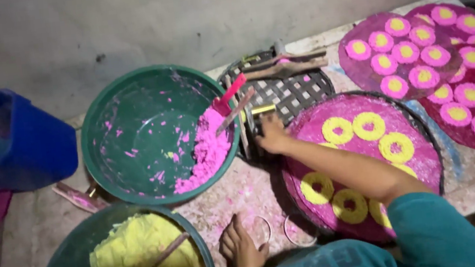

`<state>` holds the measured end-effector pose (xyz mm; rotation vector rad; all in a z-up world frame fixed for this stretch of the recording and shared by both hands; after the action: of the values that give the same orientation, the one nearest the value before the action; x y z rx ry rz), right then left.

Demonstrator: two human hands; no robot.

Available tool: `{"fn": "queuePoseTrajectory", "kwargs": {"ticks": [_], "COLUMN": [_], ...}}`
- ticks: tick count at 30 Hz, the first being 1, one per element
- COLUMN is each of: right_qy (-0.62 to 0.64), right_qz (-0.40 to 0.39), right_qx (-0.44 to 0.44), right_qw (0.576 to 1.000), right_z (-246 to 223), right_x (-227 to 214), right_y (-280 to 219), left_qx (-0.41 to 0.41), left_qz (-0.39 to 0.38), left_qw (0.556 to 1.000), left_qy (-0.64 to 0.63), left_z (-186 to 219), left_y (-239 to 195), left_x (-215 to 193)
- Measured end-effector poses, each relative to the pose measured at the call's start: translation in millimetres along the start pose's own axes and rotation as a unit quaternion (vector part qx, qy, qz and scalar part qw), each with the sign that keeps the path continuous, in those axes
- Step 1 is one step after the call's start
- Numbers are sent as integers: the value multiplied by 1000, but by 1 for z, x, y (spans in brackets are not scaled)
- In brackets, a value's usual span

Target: The person uses a wooden mallet and metal ring molds to press yellow and pink dough into circular shapes on a pink tray. They repeatedly scoop dough from green bowls, place it into molds, and tap the molds to form uniform pieces.

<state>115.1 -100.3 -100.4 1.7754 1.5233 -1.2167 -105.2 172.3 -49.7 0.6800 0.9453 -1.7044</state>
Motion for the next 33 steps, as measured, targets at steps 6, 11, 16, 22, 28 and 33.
{"fn": "queuePoseTrajectory", "kwargs": {"ticks": [6,11,16,22,28,33], "right_qy": [-165,-377,-207,94,416,381], "right_qz": [206,190,66,27,-285,-387], "right_qx": [-105,-44,11,-8,-39,176], "right_qw": [959,905,976,995,863,821], "right_z": [48,84,112,141,134,125], "right_x": [-121,-163,-162,-215,-232,-218], "right_y": [87,120,106,7,-172,-252], "left_qx": [34,135,181,239,136,123], "left_qz": [93,187,203,66,-269,-341], "left_qw": [992,957,941,887,421,241], "left_qy": [-82,-173,-200,-389,-856,-900], "left_z": [-10,3,37,112,204,244], "left_y": [18,54,60,87,160,142], "left_x": [8,10,-4,-32,-46,-19]}}
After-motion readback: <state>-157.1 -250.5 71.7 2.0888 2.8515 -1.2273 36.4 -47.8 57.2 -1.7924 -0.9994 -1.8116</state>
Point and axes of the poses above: each hand's wrist, its own y-axis towards the middle knuckle, its own x-axis out of the palm, z = x × y, the point moved 3 cm from there along y, towards the middle knuckle, and after that the axes turned 5 degrees about -y, right-handed, at the moved point
